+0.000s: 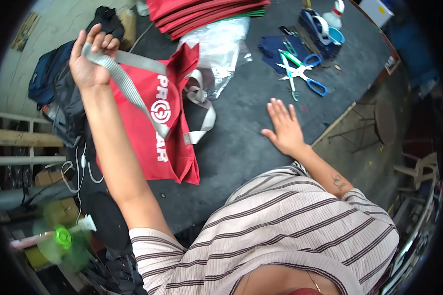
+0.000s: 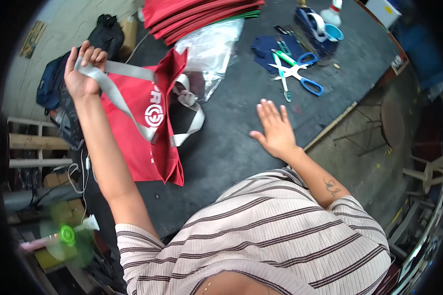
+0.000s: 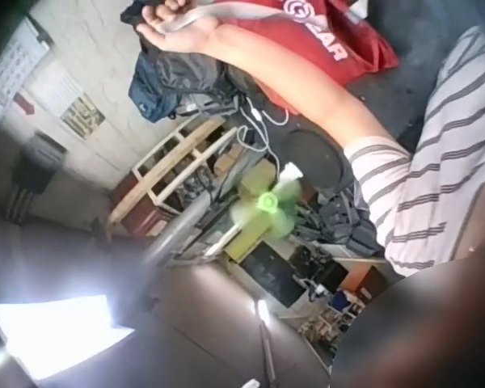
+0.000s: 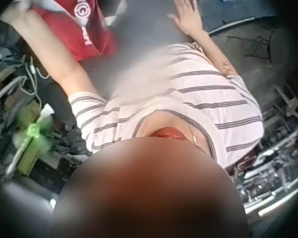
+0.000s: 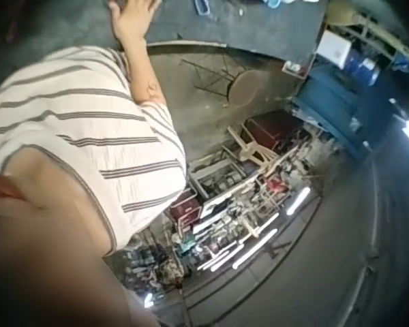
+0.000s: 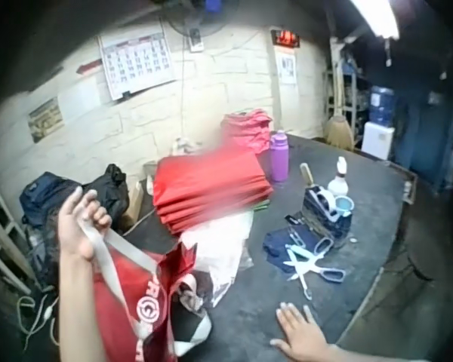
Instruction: Folding red tote bags and inspecting a black bag for defects by trimming loose threads with scissors and cleaning surfaces with a brush.
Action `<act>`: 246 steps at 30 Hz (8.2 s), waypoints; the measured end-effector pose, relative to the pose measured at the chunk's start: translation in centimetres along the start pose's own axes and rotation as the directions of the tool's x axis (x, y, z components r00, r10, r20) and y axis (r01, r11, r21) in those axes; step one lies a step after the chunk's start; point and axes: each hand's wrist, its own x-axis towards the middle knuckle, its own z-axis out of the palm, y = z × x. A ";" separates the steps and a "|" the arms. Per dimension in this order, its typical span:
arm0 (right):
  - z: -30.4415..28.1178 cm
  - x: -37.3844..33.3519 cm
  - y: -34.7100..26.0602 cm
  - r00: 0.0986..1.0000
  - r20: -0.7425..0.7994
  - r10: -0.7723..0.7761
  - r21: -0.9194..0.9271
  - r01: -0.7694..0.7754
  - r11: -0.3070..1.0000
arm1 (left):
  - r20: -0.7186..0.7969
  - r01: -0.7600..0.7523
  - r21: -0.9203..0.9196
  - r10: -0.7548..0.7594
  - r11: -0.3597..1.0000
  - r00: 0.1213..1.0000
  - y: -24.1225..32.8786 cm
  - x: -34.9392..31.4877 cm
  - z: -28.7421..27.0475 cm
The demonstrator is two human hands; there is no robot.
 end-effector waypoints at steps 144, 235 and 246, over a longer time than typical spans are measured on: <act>-0.1 8.7 -6.8 0.973 -0.230 0.033 0.491 0.087 0.867 | -0.020 -0.117 0.961 0.483 0.251 0.876 -28.5 -13.7 1.3; 1.1 8.4 -5.4 0.959 -0.085 0.271 0.518 -0.190 0.834 | -0.286 0.076 0.760 0.227 0.645 0.931 -31.8 -13.0 1.2; 1.0 8.4 -5.5 0.967 -0.115 0.229 0.509 -0.141 0.849 | -0.258 0.061 0.792 0.242 0.607 0.935 -31.8 -13.1 1.3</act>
